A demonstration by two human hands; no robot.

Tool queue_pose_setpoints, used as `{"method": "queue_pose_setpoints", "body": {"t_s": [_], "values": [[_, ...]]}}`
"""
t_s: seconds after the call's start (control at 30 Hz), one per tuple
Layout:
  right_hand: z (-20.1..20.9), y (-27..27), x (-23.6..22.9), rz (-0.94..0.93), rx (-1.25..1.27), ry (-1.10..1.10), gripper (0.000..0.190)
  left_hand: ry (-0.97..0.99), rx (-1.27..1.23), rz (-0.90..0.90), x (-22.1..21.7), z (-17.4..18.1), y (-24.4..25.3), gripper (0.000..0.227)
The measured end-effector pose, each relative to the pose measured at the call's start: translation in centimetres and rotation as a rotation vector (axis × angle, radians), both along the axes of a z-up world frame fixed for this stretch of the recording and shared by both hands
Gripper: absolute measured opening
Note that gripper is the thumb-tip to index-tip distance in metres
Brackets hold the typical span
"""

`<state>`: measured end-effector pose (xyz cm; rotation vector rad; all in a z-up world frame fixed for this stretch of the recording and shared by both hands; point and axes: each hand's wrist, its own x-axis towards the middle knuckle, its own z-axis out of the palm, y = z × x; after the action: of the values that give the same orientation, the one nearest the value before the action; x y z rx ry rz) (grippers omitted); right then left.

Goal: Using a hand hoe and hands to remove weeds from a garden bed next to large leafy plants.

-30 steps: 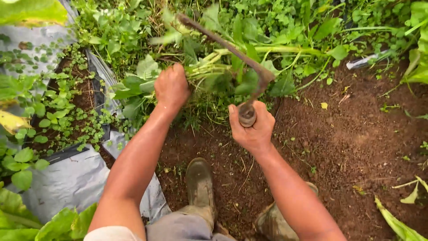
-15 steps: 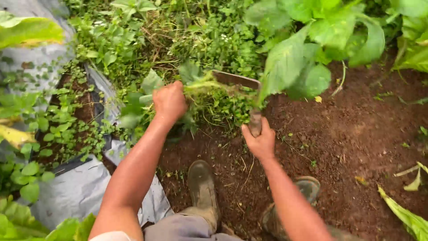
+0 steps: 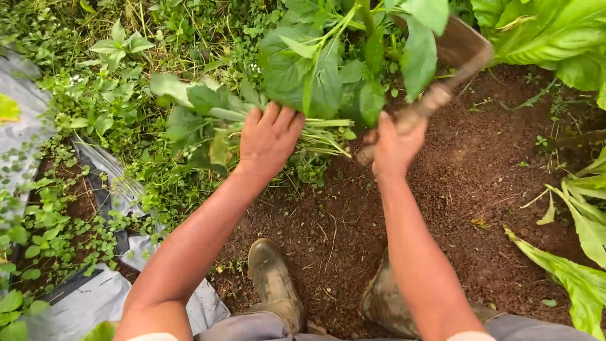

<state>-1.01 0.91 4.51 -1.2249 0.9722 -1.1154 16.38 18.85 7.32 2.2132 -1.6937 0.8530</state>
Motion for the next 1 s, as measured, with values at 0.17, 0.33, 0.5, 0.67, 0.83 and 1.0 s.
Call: {"method": "queue_pose_setpoints", "body": {"t_s": [0.17,0.33,0.5,0.67,0.83,1.0], "values": [[2.4,1.9,1.5,0.469,-0.024,0.619,0.025,0.117,0.08,-0.013,0.4,3.3,-1.9,0.09],[2.9,1.7,1.6,0.51,-0.092,0.658,0.021,0.144,0.507,0.422,3.0,3.7,-2.6,0.086],[0.8,1.1,0.5,0.433,-0.469,0.39,0.025,0.041,0.105,0.433,4.6,-1.8,-1.6,0.046],[-0.4,1.4,0.9,0.388,-0.808,-0.017,0.027,-0.027,0.023,0.45,4.9,-3.9,-2.1,0.019],[-1.4,1.4,-0.1,0.475,-0.225,0.855,0.033,-0.081,-0.069,0.378,4.1,-4.3,-1.7,0.017],[-6.2,1.4,-3.4,0.285,-0.308,0.555,0.035,0.007,0.078,0.308,2.3,-5.1,0.1,0.018]]}}
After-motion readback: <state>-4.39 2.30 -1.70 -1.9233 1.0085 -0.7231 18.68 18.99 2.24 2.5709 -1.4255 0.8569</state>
